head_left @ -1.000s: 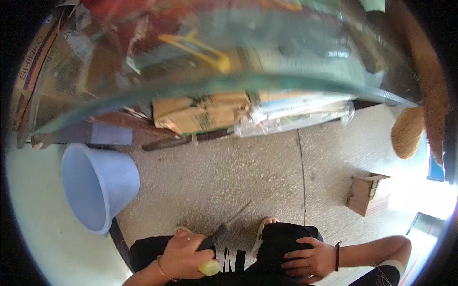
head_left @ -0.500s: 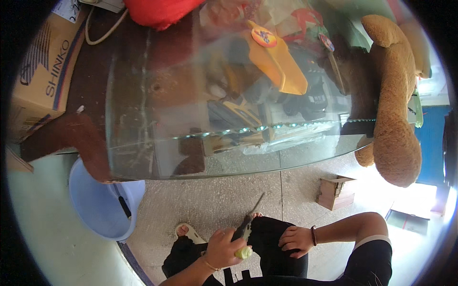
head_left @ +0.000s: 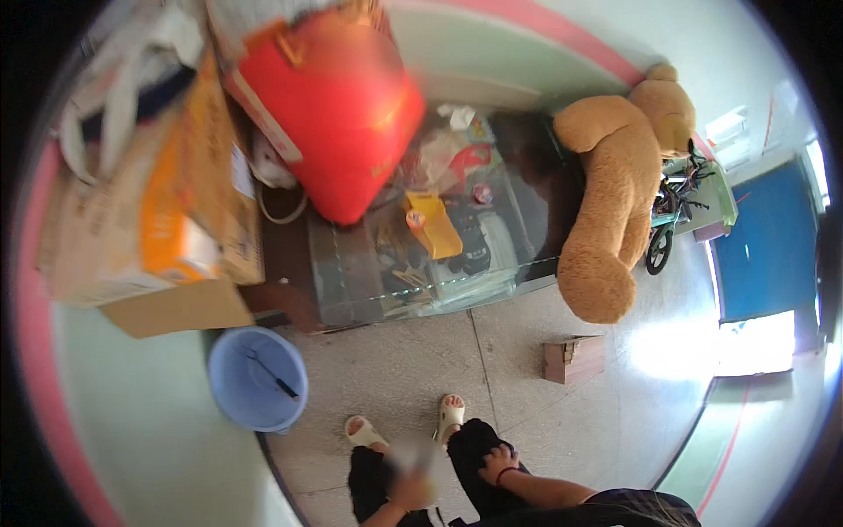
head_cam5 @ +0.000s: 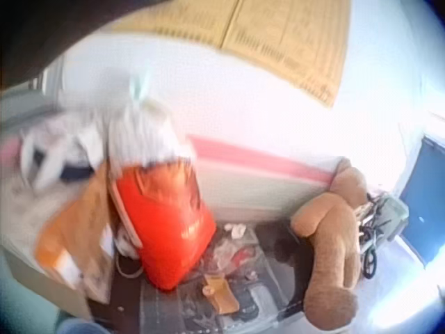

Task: The person attempts to repair a standing fan by using a screwdriver to adjust the neck joint. They walk around the room to retrieve the tool and return to the fan, while also eating a piece of fruit. The person then searches through a drawer for additional items.

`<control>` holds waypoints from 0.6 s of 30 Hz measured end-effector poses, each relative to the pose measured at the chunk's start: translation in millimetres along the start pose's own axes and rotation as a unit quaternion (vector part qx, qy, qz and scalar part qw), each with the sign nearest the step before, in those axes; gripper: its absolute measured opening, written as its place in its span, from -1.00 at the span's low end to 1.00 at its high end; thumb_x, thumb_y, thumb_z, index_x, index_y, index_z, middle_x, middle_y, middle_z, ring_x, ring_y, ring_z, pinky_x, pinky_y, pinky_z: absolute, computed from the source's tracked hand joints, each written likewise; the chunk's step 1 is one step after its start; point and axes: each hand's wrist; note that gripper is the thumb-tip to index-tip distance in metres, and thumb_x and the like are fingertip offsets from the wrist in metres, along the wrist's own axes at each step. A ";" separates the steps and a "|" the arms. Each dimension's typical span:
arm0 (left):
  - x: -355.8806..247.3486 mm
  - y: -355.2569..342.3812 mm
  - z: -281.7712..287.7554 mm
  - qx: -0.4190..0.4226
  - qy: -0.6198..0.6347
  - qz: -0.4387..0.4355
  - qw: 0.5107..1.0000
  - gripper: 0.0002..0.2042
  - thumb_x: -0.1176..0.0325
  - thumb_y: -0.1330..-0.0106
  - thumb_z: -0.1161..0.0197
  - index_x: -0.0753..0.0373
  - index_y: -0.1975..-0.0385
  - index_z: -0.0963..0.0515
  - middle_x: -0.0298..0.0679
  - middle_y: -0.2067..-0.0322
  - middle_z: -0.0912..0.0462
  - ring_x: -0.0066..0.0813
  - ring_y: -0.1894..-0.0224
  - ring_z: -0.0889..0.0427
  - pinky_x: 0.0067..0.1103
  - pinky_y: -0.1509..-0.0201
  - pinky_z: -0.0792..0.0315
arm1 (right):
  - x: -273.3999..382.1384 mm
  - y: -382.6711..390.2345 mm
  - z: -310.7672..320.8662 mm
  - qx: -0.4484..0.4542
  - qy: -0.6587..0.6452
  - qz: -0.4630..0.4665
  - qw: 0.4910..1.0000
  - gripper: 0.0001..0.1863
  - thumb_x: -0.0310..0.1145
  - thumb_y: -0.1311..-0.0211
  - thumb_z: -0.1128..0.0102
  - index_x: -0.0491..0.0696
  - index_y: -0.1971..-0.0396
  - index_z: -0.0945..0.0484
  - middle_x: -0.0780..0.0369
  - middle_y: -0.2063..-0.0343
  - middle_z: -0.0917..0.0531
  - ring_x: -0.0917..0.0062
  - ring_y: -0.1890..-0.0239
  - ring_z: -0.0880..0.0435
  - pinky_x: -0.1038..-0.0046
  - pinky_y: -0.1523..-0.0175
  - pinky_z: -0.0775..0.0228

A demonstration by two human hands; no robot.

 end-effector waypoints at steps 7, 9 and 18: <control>-224.9 97.4 178.9 -0.330 -0.145 -0.171 0.917 -0.74 0.40 -0.01 -0.16 0.36 0.29 -0.47 0.06 0.24 -0.47 -0.05 0.19 -0.47 -0.29 0.12 -0.38 | 137.5 157.2 146.3 0.357 -0.739 0.415 0.391 -0.38 0.11 -0.30 0.22 -0.02 -0.19 -0.17 0.25 -0.11 -0.34 0.50 -0.15 -0.30 0.36 -0.25 -0.10; -248.6 142.2 189.8 -0.351 -0.109 -0.125 0.922 -0.69 0.41 0.00 -0.16 0.38 0.22 -0.45 0.09 0.13 -0.41 -0.02 0.08 -0.41 -0.31 0.02 -0.32 | 150.0 245.8 226.3 0.356 -0.672 0.492 0.424 -0.38 0.05 -0.29 0.12 -0.08 -0.19 -0.16 0.21 -0.10 -0.34 0.47 -0.14 -0.31 0.37 -0.25 -0.10; -360.5 353.1 79.5 -0.568 -0.149 0.055 0.807 -0.73 0.32 0.13 -0.29 0.18 0.37 -0.49 -0.05 0.16 -0.42 -0.08 0.17 -0.48 -0.32 0.18 -0.38 | 160.3 416.2 153.3 0.179 -0.222 0.836 0.468 -0.83 -0.33 -0.26 0.02 -0.09 0.26 -0.46 0.09 0.08 -0.52 0.25 -0.07 -0.38 0.21 -0.23 -0.07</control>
Point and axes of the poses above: each hand's wrist, its own y-axis away from the middle knuckle, its own z-axis out of the back of the hand, x = y × z
